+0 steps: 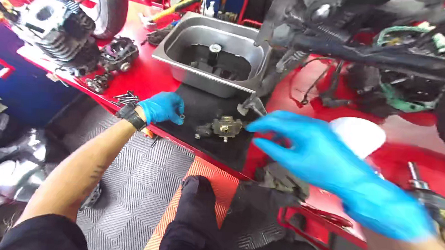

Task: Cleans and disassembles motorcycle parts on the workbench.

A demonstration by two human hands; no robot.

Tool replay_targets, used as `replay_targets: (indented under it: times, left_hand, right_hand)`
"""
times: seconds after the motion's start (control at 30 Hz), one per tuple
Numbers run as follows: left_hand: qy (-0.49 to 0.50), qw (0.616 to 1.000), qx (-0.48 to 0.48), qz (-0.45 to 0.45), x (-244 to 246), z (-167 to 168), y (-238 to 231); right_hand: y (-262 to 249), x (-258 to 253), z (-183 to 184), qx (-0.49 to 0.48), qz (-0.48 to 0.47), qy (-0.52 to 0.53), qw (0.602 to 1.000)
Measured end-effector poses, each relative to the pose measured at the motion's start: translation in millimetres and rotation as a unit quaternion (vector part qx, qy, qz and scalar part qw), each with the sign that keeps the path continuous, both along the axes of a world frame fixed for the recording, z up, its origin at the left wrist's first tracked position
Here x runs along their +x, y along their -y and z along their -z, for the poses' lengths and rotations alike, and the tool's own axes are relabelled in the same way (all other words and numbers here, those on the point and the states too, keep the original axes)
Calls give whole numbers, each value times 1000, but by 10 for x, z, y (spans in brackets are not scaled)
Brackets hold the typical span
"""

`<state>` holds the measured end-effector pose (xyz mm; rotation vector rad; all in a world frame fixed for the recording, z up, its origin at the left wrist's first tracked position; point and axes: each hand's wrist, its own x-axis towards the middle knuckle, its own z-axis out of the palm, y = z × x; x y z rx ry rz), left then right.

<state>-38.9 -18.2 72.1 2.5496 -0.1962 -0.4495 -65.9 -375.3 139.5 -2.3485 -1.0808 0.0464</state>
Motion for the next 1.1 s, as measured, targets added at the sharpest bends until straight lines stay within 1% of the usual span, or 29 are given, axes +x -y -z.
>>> replay_targets:
  times: [0.07,0.17,0.23,0.3,0.4,0.57,0.7,0.87,1.0,1.1]
  left_hand:
    - [13,998,58,-3,-54,5,87]
    - [28,997,67,-25,-96,60,139]
    - [30,997,59,-44,-137,63,141]
    - [18,998,51,-44,-160,50,120]
    - [-3,999,29,-46,-175,65,64]
    - [-25,997,-2,-76,-203,93,31]
    - [-24,996,-7,-84,-238,88,84]
    - [-61,994,-4,-93,-201,41,34]
    - [-79,993,-10,-88,-199,-82,-32]
    - [-69,992,-24,-99,-184,-50,-63]
  right_hand:
    - [-659,143,106,-35,-47,-1,998]
    - [-1396,297,350,-94,-55,-14,994]
    - [-1707,337,496,-133,-39,-17,990]
    - [-1880,350,567,-169,-22,-29,985]
    - [-1961,367,640,-180,-23,-51,982]
    - [-1864,621,653,-166,-73,-94,979]
    - [-1862,716,656,-219,-100,-95,966]
    - [-1988,681,635,-262,-78,-78,959]
    - [-1998,719,628,-269,-88,-88,955]
    - [-1987,717,604,-266,-91,-90,956]
